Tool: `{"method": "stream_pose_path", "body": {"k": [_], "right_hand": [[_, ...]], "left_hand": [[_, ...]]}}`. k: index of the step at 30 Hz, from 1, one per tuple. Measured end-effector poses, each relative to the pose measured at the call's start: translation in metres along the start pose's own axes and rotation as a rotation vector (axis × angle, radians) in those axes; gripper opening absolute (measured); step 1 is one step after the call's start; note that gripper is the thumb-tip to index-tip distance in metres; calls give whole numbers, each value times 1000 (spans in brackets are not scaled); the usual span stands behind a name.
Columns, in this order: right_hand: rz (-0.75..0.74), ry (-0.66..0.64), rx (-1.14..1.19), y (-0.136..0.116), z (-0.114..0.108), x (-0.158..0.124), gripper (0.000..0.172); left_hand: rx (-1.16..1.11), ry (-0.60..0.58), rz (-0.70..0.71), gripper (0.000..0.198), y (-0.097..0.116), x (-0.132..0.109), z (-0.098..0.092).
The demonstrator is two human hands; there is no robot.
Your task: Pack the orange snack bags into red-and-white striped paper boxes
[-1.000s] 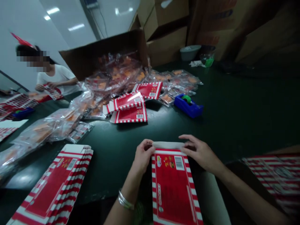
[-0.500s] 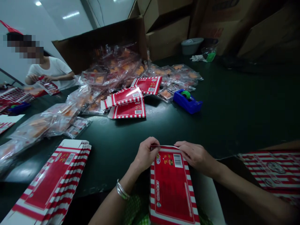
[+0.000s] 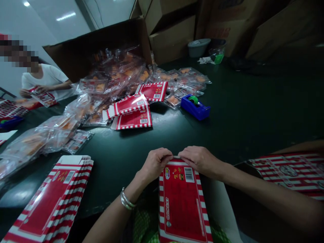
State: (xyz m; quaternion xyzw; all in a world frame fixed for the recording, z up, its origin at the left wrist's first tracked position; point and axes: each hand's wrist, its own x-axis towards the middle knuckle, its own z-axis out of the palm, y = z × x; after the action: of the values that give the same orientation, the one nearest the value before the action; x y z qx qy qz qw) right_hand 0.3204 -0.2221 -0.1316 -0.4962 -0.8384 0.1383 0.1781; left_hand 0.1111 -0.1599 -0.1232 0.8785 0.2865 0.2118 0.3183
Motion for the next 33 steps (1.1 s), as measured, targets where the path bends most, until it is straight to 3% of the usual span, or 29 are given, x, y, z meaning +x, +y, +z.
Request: {"method": "stream_pose_path", "body": {"k": [7,12,16,18,21,24,27,33], "right_hand": [[-54,-79,-145,11,-1,18,17],[-88,-128,-218,4,-1,24,14],[-75,-150,-207,-8,0,17,16],[-42,-155,-180,-11,-2,13,16],[156,-199,212,-8,-12,11,21],[357,-302,680,-3,-25,16,17],[416,-398,842,-2,-36,23,19],[612,-405,1096,-7,-36,25,41]], "left_hand": [[281,-122,55,20,-5,11,5],[430,-171,84,21,-5,17,9],[397,-219,114,21,-5,3,1],[228,-206,23,24,-1,-3,-6],[-119,-185,-231,21,7,-6,-12],[-276,-233,-367,13,9,1,-15],[-365,-291,-440,15,4,10,-18],[-378,-295,-447,13,6,20,-24]]}}
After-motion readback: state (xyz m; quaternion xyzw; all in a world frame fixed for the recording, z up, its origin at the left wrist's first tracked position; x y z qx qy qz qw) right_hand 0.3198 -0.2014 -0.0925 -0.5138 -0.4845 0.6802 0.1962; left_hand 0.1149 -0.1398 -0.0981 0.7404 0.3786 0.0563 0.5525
